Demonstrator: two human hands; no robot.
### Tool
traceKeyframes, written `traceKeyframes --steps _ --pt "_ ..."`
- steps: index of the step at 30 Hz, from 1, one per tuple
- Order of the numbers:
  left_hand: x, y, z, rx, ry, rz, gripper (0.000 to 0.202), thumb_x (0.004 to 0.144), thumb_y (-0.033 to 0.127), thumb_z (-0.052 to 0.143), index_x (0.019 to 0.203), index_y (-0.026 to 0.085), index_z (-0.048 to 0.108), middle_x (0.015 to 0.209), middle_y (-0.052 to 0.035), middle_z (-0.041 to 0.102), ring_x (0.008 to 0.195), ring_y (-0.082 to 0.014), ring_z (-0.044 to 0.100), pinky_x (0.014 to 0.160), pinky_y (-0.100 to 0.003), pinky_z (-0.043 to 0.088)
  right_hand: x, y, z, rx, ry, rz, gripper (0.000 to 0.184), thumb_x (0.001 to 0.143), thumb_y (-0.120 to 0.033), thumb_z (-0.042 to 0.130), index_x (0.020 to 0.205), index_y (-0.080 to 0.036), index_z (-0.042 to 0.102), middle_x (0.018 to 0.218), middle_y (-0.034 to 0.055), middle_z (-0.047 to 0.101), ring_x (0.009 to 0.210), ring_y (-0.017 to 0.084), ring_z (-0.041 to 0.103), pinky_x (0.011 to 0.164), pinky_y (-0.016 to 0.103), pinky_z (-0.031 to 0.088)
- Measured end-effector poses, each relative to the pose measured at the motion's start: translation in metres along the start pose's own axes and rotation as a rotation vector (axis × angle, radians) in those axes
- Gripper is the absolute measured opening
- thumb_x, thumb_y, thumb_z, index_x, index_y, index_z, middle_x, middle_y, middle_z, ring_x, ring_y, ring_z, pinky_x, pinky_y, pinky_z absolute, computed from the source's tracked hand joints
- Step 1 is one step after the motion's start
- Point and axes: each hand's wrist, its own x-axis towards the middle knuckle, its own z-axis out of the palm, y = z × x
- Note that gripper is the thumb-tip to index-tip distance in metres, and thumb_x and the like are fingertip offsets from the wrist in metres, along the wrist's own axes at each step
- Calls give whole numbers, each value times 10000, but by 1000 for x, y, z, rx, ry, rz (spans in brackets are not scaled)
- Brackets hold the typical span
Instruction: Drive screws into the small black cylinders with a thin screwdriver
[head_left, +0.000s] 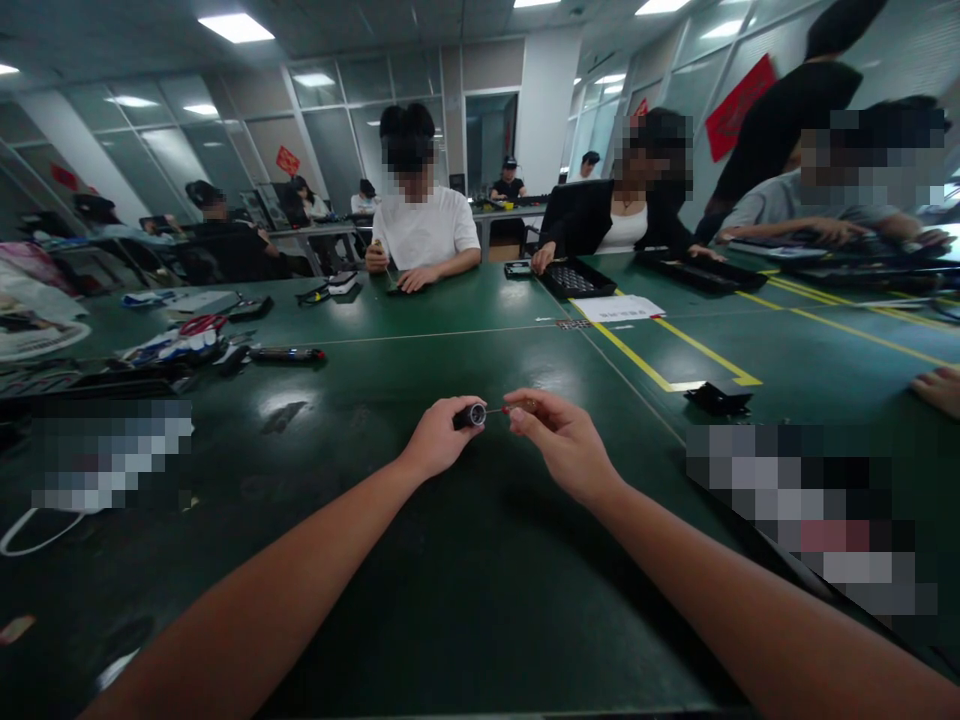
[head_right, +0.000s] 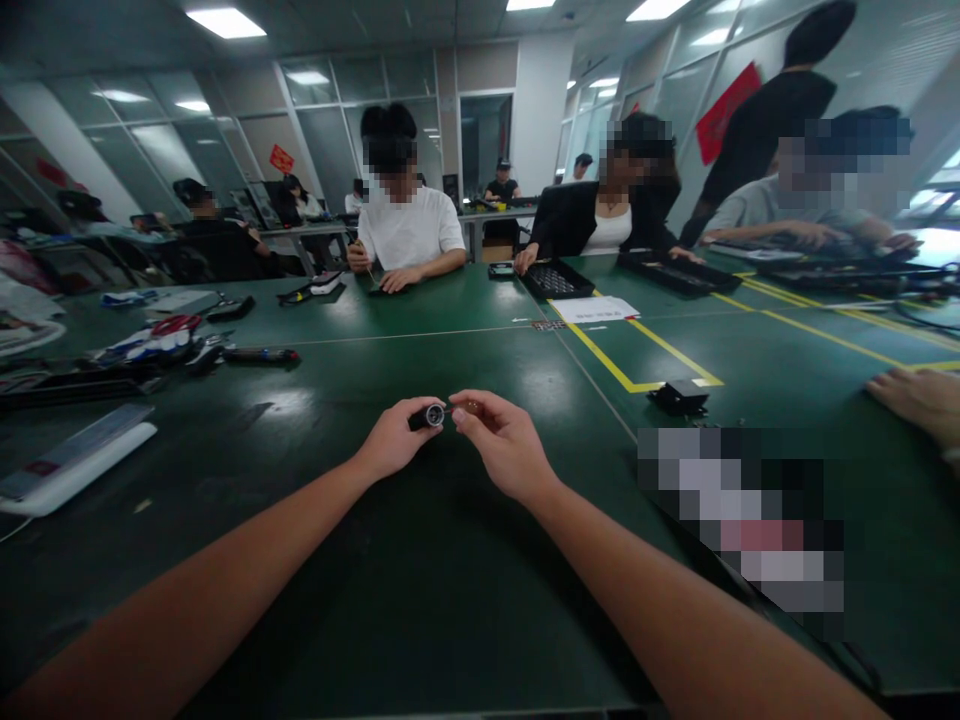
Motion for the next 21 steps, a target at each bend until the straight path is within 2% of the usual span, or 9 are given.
traceKeyframes --steps 9,21 --pt "0 -2 2 6 10 21 342 823 117 749 1137 248 712 1130 -29 721 1080 -230 628 992 -376 461 1 4 0 38 -3 -1 202 847 -362 730 1021 -259 742 870 12 721 776 159 646 746 338 541" --pt "0 -1 0 8 -6 3 334 827 146 745 1141 253 711 1140 -37 716 1089 -242 627 995 -409 471 1 6 0 61 11 6 210 841 -352 744 1031 -263 748 842 5 701 761 150 627 714 321 519"
